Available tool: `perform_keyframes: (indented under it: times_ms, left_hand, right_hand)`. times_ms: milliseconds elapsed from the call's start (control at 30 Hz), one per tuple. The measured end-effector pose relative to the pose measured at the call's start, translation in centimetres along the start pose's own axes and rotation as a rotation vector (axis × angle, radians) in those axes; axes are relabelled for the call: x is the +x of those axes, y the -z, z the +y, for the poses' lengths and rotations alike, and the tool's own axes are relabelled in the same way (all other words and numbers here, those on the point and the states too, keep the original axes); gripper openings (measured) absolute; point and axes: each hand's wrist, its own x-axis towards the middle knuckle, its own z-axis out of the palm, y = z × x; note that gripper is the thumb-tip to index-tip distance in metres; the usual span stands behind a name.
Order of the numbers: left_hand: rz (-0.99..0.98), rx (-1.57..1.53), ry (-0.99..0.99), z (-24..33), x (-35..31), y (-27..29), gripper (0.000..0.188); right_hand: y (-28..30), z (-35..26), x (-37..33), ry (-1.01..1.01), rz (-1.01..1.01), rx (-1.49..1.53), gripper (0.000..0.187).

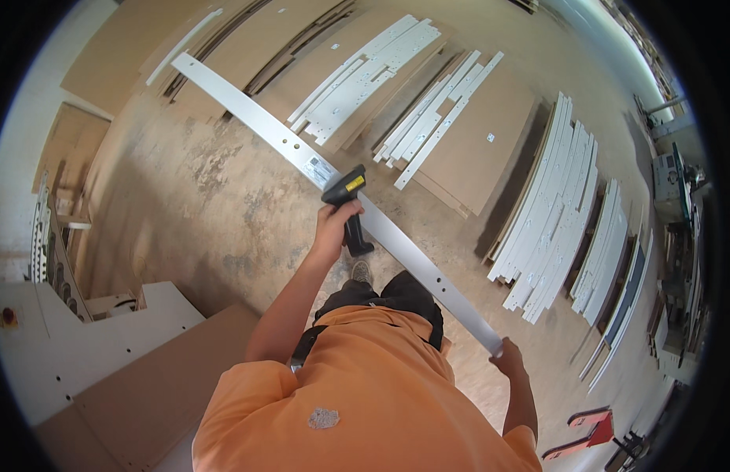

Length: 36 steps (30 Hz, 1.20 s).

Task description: The person scans white wood panels with a handheld barcode scanner and uses a yellow air blower to clear dust. They pick up panels from a machine table, scan them, and place them into stacks on the floor, repeating the process throughout the clip.

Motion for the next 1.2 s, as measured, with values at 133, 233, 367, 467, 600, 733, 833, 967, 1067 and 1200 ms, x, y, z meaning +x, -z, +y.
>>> perform_keyframes:
  times_ms: [133,233,367,467,600,733,833,967,1067,1200]
  left_hand:
    - [-0.004,-0.065,0.103,-0.3,10.1,-0.6,0.031]
    - [-0.079,-0.063,0.234,-3.6,13.7,-4.3,0.031]
    - [-0.339,-0.011,0.36,-5.2,16.1,-8.0,0.027]
    - [-0.508,0.267,0.386,-2.5,19.6,-6.9,0.032]
    - [-0.413,0.344,0.334,3.5,26.0,-1.1,0.031]
    - [-0.042,0.337,0.341,9.8,31.4,10.1,0.03]
    - [0.283,0.127,0.267,13.0,32.4,18.4,0.025]
    - [0.596,-0.121,0.246,13.7,31.0,25.8,0.026]
    - [0.626,-0.119,0.249,12.5,29.2,27.4,0.028]
    - [0.604,0.069,0.458,11.4,27.2,25.9,0.026]
  right_hand:
    - [-2.6,-3.6,-1.9,-0.08,-0.138,0.107,0.057]
    - [-2.6,-11.2,-0.8,-0.11,-0.136,0.226,0.057]
    - [-0.1,-21.8,4.9,-0.008,0.194,0.479,0.056]
    - [3.3,-27.9,12.4,-0.04,0.237,0.481,0.052]
    - [7.6,-34.6,23.0,-0.14,0.222,0.471,0.051]
    - [11.0,-40.4,32.2,-0.221,0.255,0.529,0.054]
    - [13.3,-44.6,39.6,-0.243,0.299,0.517,0.056]
    - [14.6,-50.0,48.6,-0.29,0.276,0.573,0.068]
    - [13.0,-55.1,54.0,-0.276,0.333,0.658,0.077]
    - [8.6,-61.4,60.2,-0.302,0.309,0.779,0.08]
